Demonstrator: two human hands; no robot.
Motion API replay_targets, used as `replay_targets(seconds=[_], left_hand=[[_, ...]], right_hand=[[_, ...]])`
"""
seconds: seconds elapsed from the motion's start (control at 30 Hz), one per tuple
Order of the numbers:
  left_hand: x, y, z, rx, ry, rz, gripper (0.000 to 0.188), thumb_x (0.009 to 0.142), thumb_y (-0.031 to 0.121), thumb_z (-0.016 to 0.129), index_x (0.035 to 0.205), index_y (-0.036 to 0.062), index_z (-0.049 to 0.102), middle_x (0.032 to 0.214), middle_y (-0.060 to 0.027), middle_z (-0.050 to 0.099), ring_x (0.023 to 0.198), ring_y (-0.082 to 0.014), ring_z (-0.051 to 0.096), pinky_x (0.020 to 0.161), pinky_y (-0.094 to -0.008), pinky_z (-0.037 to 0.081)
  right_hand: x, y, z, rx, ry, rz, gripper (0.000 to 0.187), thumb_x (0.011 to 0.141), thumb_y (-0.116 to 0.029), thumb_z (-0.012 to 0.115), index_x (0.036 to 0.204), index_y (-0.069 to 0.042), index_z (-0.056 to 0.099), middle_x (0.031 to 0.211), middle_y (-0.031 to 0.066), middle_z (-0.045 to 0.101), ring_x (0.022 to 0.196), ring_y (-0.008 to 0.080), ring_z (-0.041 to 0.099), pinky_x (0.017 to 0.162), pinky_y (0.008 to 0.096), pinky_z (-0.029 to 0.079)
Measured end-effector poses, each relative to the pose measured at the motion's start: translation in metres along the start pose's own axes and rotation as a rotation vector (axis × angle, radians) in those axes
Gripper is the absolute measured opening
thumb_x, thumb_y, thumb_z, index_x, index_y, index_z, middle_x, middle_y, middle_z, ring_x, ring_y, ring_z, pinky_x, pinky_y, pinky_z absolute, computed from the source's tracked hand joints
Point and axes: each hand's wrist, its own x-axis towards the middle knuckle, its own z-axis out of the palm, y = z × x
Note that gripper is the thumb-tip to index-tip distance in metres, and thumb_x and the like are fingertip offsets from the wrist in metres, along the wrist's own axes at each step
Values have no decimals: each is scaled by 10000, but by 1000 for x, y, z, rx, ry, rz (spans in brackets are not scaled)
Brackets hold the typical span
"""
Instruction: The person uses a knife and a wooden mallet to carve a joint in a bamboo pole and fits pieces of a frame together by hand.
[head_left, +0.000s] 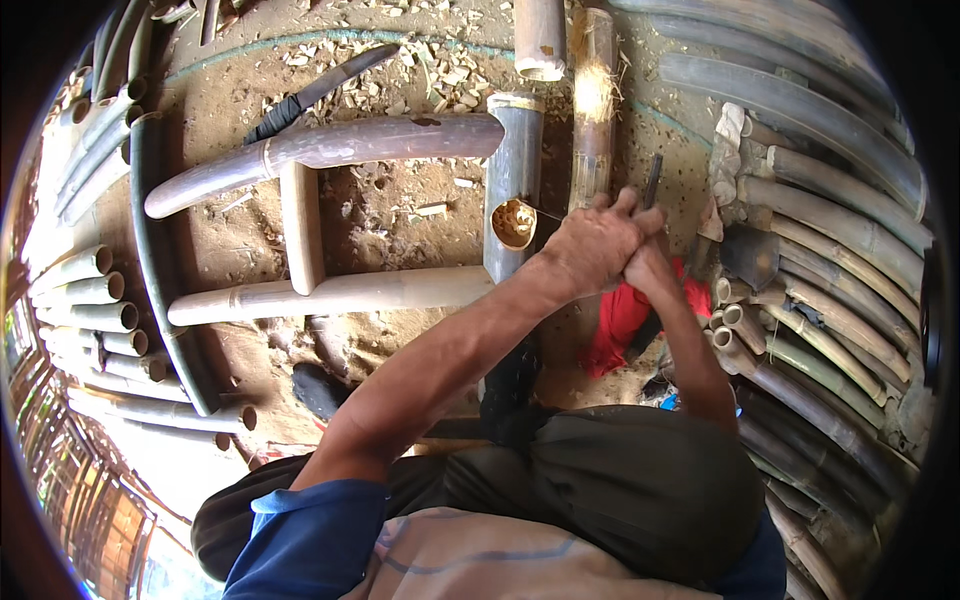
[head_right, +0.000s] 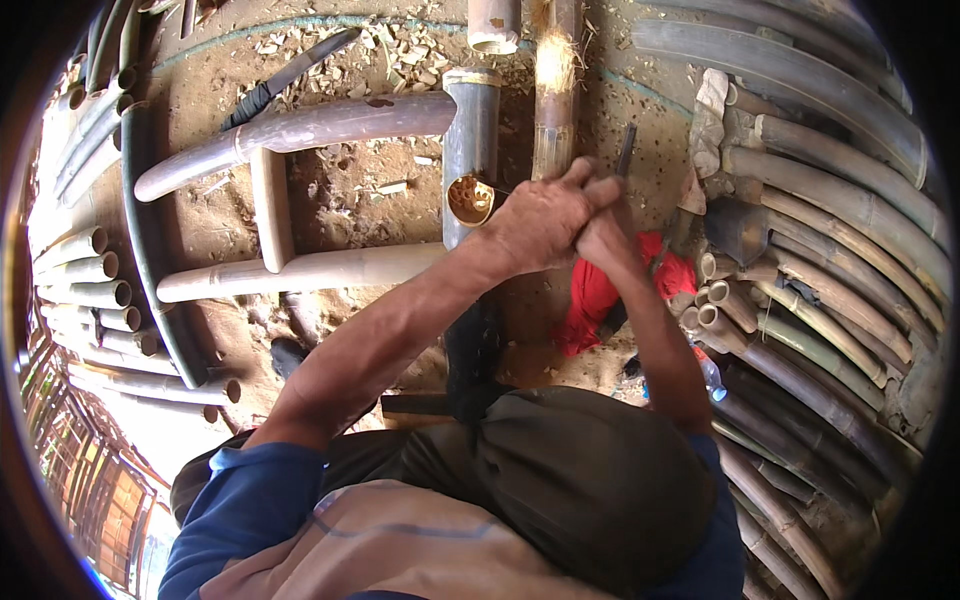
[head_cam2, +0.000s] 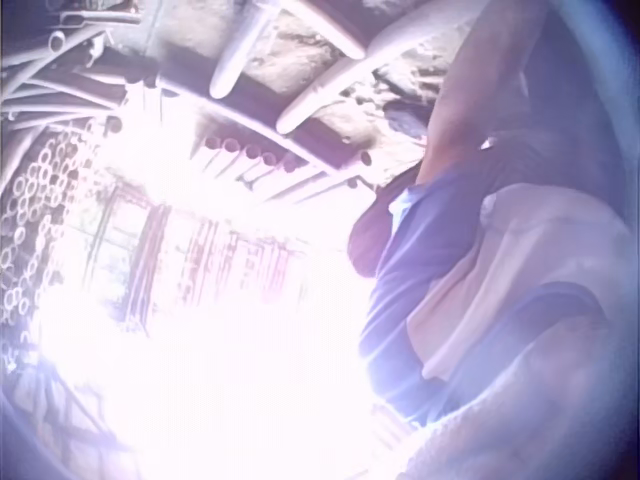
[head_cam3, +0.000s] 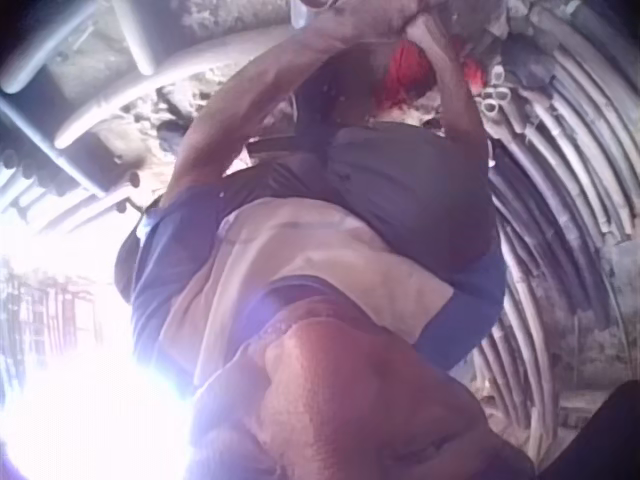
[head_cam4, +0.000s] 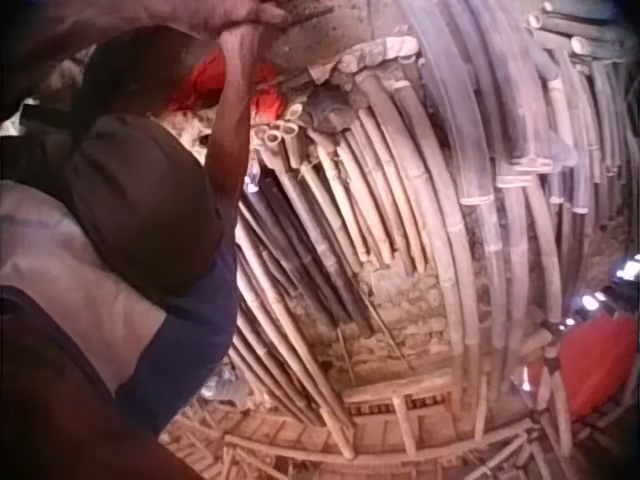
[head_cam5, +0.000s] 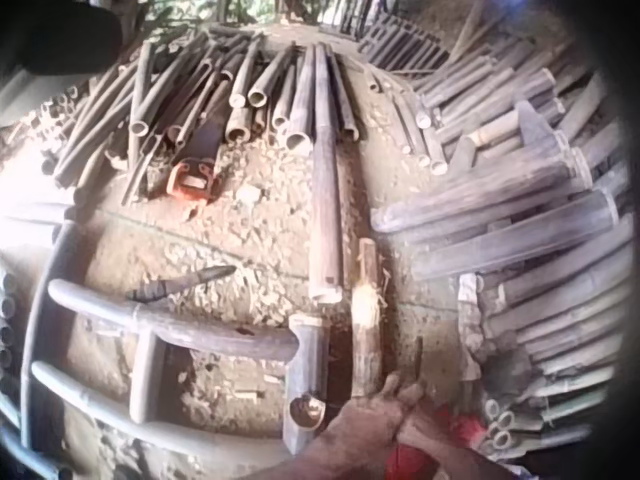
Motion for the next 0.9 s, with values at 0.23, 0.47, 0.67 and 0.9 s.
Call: replay_targets(seconds=[0.23,0.47,0.67,0.9], left_hand=[[-5,-6,-22,-183,555,-69,906,699,-13,730,1528,116,387,1410,-297,417,1226,-509,501,1016,-530,510],[-4,13,9,-302,727,-295,1157,653,-40,805,1611,35,160,1538,-336,251,1377,-535,364,1180,-557,355],[-8,20,18,-258,411,-374,1151,696,-51,759,1636,206,148,1588,-357,192,1225,-556,543,970,-555,552],[-21,4,7,-123,-252,-241,986,709,53,768,1580,171,321,1462,-304,450,1164,-473,637,943,-546,575]], right_hand=[[70,-76,-65,-334,-134,-539,252,803,-208,712,1018,-83,673,925,137,697,878,326,678,763,478,534],[89,-60,-66,-376,-349,-833,229,773,-168,734,954,-35,691,876,159,723,827,358,700,722,481,565],[56,-24,-53,-187,-478,-507,330,796,-225,767,1077,-70,690,952,161,735,875,401,712,774,496,579],[-11,-4,-10,228,-548,-267,455,886,-214,713,1311,-93,604,1264,188,656,1166,317,649,997,434,530]])
